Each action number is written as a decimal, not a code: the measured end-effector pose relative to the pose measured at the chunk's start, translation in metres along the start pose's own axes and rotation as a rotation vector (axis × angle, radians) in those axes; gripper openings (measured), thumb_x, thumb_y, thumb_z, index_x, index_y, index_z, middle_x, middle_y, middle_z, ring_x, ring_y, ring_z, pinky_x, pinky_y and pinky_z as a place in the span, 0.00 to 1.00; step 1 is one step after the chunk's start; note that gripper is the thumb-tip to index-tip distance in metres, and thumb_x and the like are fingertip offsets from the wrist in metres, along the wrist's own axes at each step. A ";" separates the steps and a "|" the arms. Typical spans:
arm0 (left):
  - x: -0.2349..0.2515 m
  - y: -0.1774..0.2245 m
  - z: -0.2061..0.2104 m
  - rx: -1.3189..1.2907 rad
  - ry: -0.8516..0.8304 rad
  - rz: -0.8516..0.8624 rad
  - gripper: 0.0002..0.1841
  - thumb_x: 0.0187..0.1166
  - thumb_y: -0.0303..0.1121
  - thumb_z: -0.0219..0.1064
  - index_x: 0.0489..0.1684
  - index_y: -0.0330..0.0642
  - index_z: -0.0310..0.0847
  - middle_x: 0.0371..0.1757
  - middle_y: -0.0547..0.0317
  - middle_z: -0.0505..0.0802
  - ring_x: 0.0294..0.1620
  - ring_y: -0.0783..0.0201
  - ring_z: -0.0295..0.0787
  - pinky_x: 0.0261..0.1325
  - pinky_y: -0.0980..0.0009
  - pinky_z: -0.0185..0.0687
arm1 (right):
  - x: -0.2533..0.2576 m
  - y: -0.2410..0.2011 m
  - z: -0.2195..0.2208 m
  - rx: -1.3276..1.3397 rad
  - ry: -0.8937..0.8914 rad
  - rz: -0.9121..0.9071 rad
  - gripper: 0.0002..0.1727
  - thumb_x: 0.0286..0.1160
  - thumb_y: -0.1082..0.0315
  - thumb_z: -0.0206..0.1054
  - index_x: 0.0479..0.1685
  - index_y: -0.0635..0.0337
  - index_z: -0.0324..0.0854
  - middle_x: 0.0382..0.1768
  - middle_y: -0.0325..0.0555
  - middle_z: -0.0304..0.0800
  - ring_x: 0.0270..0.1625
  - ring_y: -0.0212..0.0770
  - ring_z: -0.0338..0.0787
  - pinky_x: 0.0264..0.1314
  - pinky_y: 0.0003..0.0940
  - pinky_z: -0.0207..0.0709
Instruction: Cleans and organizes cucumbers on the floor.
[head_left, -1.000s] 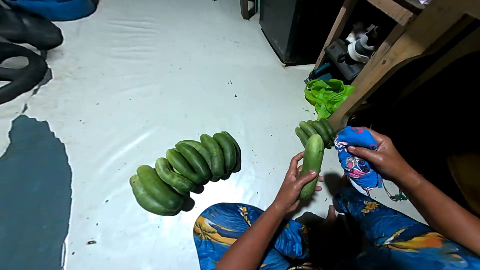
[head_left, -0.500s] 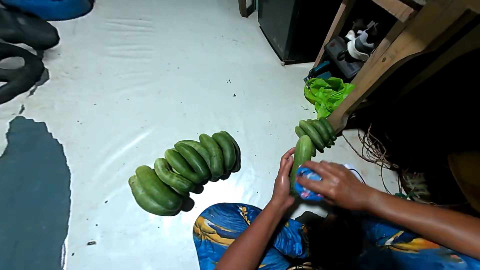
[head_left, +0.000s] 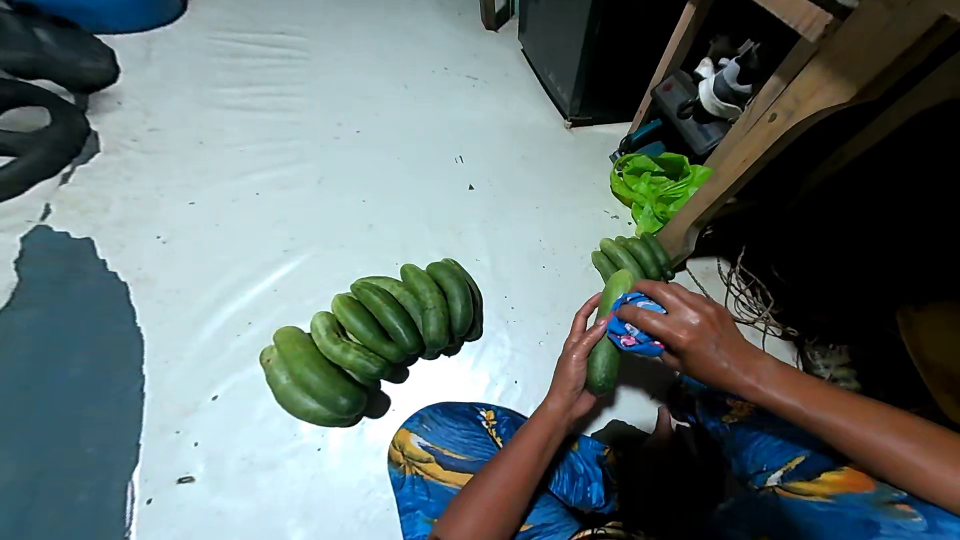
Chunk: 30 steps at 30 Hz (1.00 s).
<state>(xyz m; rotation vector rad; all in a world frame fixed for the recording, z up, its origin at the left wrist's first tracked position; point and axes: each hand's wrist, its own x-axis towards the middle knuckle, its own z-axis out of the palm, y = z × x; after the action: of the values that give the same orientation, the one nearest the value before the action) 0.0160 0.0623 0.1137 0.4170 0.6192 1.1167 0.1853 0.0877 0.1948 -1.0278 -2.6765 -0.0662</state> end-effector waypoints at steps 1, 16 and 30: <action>0.000 0.000 -0.001 -0.007 0.011 -0.006 0.22 0.91 0.34 0.45 0.82 0.50 0.62 0.57 0.56 0.87 0.50 0.67 0.88 0.54 0.69 0.85 | -0.001 -0.004 0.002 0.016 -0.016 -0.011 0.22 0.61 0.75 0.73 0.58 0.52 0.90 0.58 0.63 0.87 0.47 0.62 0.91 0.38 0.53 0.86; 0.000 0.003 0.000 0.129 0.158 0.125 0.21 0.94 0.37 0.42 0.83 0.50 0.64 0.54 0.56 0.89 0.47 0.67 0.90 0.52 0.67 0.87 | 0.009 -0.015 0.004 0.045 -0.042 -0.104 0.19 0.63 0.73 0.72 0.56 0.51 0.90 0.55 0.63 0.90 0.41 0.61 0.92 0.33 0.52 0.85; 0.008 0.014 -0.013 -0.442 -0.007 -0.296 0.28 0.92 0.54 0.40 0.54 0.38 0.78 0.39 0.47 0.90 0.27 0.61 0.88 0.27 0.72 0.85 | 0.000 -0.042 -0.009 0.832 -0.580 -0.254 0.16 0.66 0.74 0.74 0.54 0.58 0.91 0.53 0.57 0.90 0.51 0.53 0.92 0.49 0.52 0.87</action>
<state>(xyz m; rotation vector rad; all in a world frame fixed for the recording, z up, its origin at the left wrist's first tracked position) 0.0006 0.0755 0.1103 -0.0519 0.3953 0.9325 0.1596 0.0546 0.2053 -0.4627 -2.7980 1.3485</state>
